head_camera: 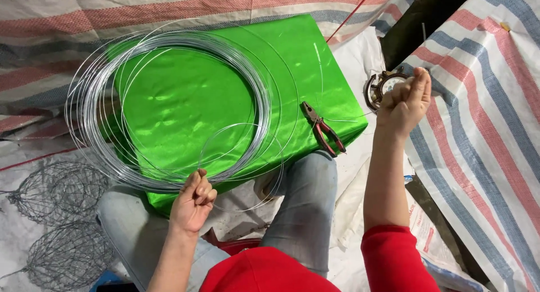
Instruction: The person pulls wire segments from a coil, measures them, and cuts them with pliers.
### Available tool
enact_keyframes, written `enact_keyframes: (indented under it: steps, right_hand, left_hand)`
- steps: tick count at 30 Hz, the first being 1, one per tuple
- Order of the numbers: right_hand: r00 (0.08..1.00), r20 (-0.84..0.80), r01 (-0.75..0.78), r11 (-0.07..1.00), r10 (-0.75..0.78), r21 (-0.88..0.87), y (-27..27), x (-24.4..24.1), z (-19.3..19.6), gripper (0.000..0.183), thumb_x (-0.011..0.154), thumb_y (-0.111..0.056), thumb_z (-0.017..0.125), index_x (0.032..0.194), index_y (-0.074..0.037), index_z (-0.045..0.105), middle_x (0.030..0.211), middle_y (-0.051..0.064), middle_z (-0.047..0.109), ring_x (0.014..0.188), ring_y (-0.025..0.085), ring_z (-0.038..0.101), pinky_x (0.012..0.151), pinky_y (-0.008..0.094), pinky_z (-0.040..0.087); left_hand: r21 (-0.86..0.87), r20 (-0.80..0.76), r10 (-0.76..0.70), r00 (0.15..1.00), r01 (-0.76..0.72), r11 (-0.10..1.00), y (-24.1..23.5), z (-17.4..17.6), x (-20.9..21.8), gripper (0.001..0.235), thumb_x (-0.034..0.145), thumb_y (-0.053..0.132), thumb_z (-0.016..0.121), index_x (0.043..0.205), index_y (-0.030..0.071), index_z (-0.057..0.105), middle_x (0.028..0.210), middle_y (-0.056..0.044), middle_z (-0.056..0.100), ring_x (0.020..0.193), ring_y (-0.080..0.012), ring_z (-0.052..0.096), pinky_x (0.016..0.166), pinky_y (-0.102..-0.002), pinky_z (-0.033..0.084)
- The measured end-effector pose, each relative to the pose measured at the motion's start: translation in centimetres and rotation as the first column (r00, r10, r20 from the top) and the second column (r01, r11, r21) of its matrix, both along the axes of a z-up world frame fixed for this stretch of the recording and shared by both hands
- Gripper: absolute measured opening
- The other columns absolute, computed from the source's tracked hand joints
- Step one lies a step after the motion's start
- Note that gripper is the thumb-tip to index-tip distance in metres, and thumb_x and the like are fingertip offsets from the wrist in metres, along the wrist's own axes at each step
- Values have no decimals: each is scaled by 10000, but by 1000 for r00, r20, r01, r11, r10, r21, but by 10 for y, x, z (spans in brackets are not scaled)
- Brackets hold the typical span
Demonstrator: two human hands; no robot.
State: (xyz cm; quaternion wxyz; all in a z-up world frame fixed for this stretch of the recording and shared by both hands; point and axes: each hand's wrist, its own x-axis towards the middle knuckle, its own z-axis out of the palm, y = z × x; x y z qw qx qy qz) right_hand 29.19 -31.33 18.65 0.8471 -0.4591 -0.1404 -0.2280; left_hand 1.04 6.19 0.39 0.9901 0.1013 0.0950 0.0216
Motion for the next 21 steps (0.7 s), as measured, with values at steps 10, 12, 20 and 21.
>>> enact_keyframes:
  steps: [10, 12, 20, 21]
  right_hand:
    - [626, 721, 742, 509, -297, -435, -79, -113, 65, 259, 1206, -167, 524, 1154, 57, 644, 673, 75, 470, 460, 150, 354, 409, 343, 311]
    - [817, 530, 575, 263, -225, -775, -96, -171, 83, 189, 1252, 268, 516, 1234, 157, 667, 841, 112, 453, 645, 160, 344, 619, 329, 291]
    - [655, -484, -239, -448, 580, -861, -42, -184, 171, 140, 905, -275, 664, 899, -162, 746, 760, -62, 853, 498, 102, 788, 450, 272, 622]
    - [500, -577, -332, -472, 646, -817, -18, -180, 171, 198, 986, -244, 636, 869, -96, 696, 731, -7, 798, 447, 188, 697, 423, 326, 530]
  left_hand:
    - [34, -25, -33, 999, 33, 999, -10, 18, 8, 198, 1005, 181, 655, 1085, 2, 678, 649, 9, 497, 522, -59, 343, 541, -214, 297]
    - [76, -25, -46, 999, 48, 996, -14, 24, 10, 183, 1000, 162, 656, 1059, -7, 694, 630, 12, 490, 519, -63, 345, 529, -219, 303]
    - [105, 5, -146, 989, 145, 984, -49, 34, 30, 195, 1010, 176, 645, 1069, 5, 715, 632, 0, 517, 525, -63, 334, 539, -224, 274]
    - [131, -1, -168, 986, 166, 977, -55, 34, 32, 211, 1009, 179, 645, 1085, -6, 713, 639, -11, 545, 516, -63, 331, 538, -222, 281]
